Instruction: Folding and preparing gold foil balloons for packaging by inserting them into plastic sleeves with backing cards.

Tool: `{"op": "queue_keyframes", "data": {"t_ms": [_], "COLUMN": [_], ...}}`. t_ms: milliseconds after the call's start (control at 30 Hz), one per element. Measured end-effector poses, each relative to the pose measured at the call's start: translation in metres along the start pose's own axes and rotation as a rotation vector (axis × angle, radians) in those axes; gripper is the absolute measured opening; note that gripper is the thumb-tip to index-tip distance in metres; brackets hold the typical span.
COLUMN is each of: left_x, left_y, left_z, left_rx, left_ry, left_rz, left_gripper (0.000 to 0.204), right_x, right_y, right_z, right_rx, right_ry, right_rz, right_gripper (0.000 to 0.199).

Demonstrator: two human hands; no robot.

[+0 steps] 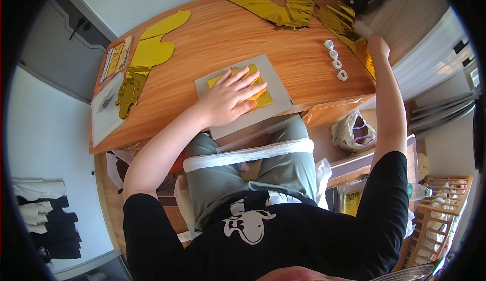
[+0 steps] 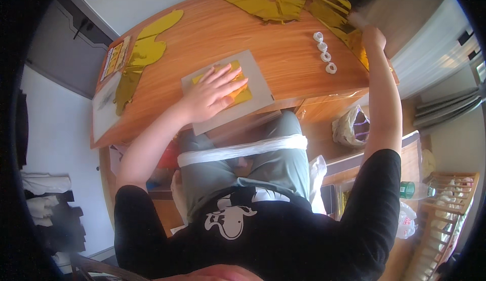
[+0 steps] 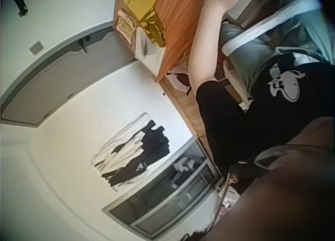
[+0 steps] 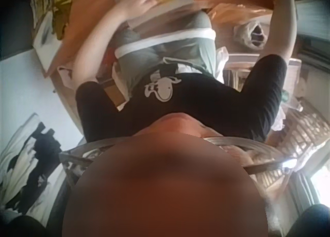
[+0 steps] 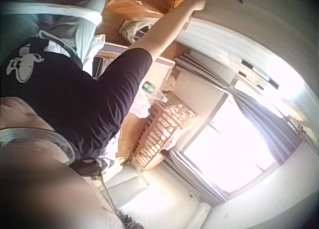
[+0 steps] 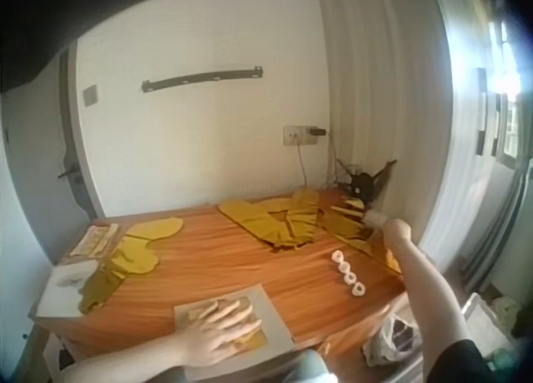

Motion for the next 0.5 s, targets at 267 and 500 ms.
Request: {"op": "queue_keyframes", "data": {"t_ms": [267,500], "left_x": [0.001,-0.002], "left_y": [0.005,-0.001], "left_z": [-0.005,-0.009], "left_rx": [0.08,0.011], "left_ry": [-0.025,-0.046], "left_rz": [-0.011,-0.028], "left_gripper": [0.061,0.06], "right_x": [-0.009,-0.172], "right_y": [-0.029,-0.098], "right_z": [0.012,0.115], "right_rx": [0.042,0.913], "right_ry": [0.015,-0.535], "right_rz": [0.018,0.135], "right_gripper": [0.027,0.022]}}
Point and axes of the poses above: each hand's wrist, its own x-axis towards the middle knuckle, its own y-axis out of the palm, z = x × y, the point moved 1 cm from there along x, towards the middle knuckle, and after that the axes turned 9 degrees about -y, right-handed, at the moved point
